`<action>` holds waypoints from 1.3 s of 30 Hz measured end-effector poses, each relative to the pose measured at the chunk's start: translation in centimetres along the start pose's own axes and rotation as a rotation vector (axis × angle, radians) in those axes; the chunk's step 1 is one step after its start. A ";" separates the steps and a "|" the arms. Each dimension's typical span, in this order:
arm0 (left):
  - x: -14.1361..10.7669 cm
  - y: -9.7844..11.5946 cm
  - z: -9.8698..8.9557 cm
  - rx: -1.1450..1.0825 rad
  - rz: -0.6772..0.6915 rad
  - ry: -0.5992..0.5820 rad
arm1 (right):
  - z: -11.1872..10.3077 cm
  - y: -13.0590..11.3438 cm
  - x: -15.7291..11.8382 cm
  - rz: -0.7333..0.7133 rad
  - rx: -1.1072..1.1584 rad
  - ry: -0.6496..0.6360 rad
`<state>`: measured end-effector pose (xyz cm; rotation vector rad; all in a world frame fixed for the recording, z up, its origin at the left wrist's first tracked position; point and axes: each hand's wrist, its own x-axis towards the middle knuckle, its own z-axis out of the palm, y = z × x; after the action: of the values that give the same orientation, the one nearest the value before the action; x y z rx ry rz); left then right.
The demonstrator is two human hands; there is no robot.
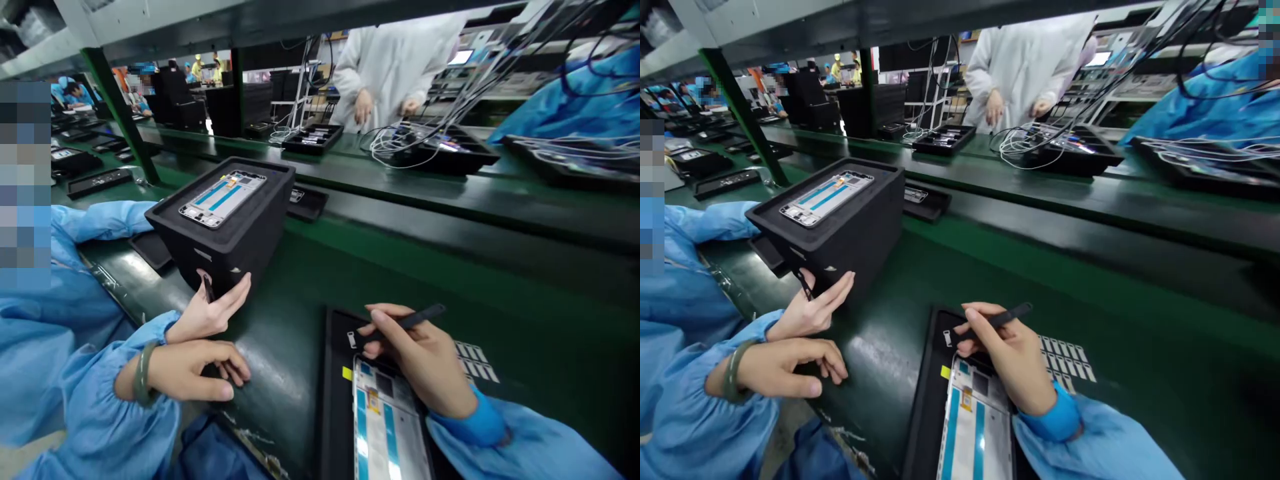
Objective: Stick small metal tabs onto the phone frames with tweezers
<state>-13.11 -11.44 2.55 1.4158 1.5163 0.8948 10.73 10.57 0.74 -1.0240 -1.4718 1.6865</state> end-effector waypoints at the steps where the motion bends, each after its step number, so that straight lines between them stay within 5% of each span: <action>1: 0.3 0.1 0.0 -0.018 0.000 -0.054 | 0.2 -0.2 -0.2 0.003 0.001 -0.010; 4: 2.4 1.2 1.3 -0.064 0.010 -0.180 | 0.8 -0.9 -1.2 0.004 0.036 -0.048; 14: 10.2 2.9 9.3 -0.347 -0.059 0.015 | 1.8 -0.3 -2.4 0.000 0.174 -0.106; 27: 10.1 2.5 9.3 -0.474 -0.219 0.113 | 2.1 0.7 -2.2 -0.102 -0.007 -0.129; 39: 10.6 2.4 8.9 -0.389 -0.378 0.119 | 2.0 0.6 -2.5 -0.383 -0.344 -0.164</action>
<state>-3.89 -1.13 0.22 0.7773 1.5279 0.9810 10.14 7.40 0.57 -0.7202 -1.9717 1.2947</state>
